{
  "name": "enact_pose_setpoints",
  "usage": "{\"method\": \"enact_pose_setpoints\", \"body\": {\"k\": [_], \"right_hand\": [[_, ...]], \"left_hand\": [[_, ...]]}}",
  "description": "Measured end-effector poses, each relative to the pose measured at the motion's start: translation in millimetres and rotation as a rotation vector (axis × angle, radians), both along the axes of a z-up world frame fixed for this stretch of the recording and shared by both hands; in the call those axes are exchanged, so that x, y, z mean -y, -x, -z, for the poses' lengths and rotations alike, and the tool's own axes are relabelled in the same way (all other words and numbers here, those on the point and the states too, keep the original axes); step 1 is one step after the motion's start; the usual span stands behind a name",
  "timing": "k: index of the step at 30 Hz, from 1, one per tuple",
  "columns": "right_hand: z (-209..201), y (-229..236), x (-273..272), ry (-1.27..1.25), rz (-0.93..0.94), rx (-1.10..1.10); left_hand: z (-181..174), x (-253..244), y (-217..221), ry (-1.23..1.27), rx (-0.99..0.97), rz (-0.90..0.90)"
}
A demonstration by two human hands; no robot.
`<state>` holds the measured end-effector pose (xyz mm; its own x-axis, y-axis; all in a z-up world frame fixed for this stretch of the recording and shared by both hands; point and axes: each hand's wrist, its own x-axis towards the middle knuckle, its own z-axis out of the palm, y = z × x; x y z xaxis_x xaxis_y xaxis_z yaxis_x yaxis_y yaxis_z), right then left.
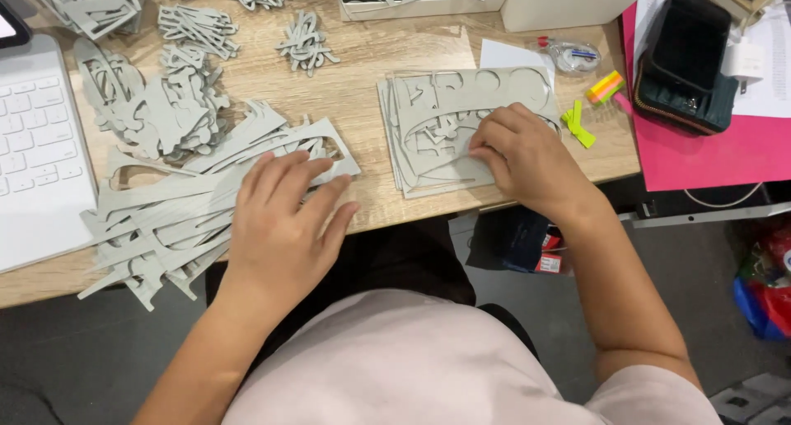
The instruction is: Punching out pre-cut cardboard letters from their frames and sorting them on a desk.
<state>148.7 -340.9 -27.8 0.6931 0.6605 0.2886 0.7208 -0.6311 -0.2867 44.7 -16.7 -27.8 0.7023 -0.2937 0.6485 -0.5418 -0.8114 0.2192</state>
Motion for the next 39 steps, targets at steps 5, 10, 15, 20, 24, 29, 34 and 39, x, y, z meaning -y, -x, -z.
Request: {"method": "enact_pose_setpoints", "body": {"k": [5, 10, 15, 20, 24, 29, 34, 39], "right_hand": [[-40.3, -15.0, 3.5, 0.141, 0.459, -0.053], [-120.8, -5.0, 12.9, -0.110, 0.201, 0.211], [-147.0, 4.6, -17.9, -0.335, 0.081, -0.081], [-96.6, -26.7, -47.1, -0.505, 0.283, -0.664], [-65.3, -22.6, -61.3, -0.392, 0.362, -0.677], [-27.6, 1.6, -72.8, -0.305, 0.128, 0.354], [-23.7, 18.9, -87.0, -0.302, 0.019, 0.201], [-27.2, 19.7, -89.4, -0.326, 0.019, 0.104]], "left_hand": [[-6.6, 4.4, -7.9, 0.281, -0.091, 0.200], [-19.0, 29.6, -20.4, 0.658, -0.389, 0.217], [-14.6, 58.8, -46.5, 1.065, -0.790, 0.442], [-1.5, 80.2, -55.2, 1.646, -0.918, 0.423], [24.6, 83.2, -60.1, 1.776, -0.937, 0.199], [41.9, 86.6, -54.8, 1.752, -0.801, 0.254], [48.4, 85.6, -60.9, 1.677, -0.806, 0.257], [56.5, 83.1, -61.8, 1.653, -0.839, 0.264]]}}
